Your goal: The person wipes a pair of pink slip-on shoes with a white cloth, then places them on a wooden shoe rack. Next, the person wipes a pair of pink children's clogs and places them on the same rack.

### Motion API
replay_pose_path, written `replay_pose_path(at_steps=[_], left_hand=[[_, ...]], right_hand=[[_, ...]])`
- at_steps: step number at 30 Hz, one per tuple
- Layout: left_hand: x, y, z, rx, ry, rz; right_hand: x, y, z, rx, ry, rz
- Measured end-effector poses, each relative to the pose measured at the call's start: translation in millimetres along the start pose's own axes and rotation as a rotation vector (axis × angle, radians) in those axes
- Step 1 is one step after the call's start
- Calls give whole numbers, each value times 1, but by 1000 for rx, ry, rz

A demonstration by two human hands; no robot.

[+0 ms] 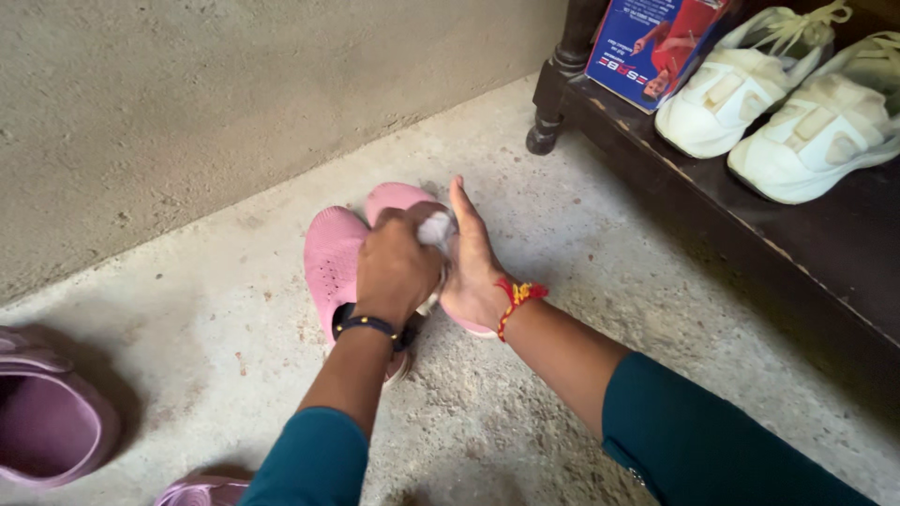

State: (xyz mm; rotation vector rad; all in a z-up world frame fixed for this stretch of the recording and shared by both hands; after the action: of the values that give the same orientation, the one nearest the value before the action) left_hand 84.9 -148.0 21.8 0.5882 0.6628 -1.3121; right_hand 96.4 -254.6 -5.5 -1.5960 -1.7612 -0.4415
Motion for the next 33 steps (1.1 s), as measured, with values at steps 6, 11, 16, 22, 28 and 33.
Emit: replay_pose_path(at_steps=[6,11,16,22,28,33], left_hand=[[-15,19,-11,-164,-255,-229],[-24,30,-19,-161,-161,253],[-18,37,-18,-145,-43,228],[2,19,0,-148,257,88],[-1,-10,-3,250,369,-181],[-10,11,-13,332,114,-278]], right_hand=[[-39,17,32,-84,-211,14],[-44,5,46,-171,-1073,-18],[-19,-24,42,-253,-1886,-194],[-11,-42,60,-502,-2222,-336],[-28,-34,82,-717,-2019,-342],[-24,-26,91,-37,-2125,-411]])
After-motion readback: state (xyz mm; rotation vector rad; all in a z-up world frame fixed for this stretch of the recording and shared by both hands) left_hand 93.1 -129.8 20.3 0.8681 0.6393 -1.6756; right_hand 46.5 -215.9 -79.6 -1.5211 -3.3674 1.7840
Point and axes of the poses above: each hand's wrist, its own y-axis towards the middle knuckle, its own x-axis out of the palm, z = x × y, the point moved 1 cm from there along y, towards the middle knuckle, and after that the axes turned 13 degrees about -x, right-handed, at the moved point
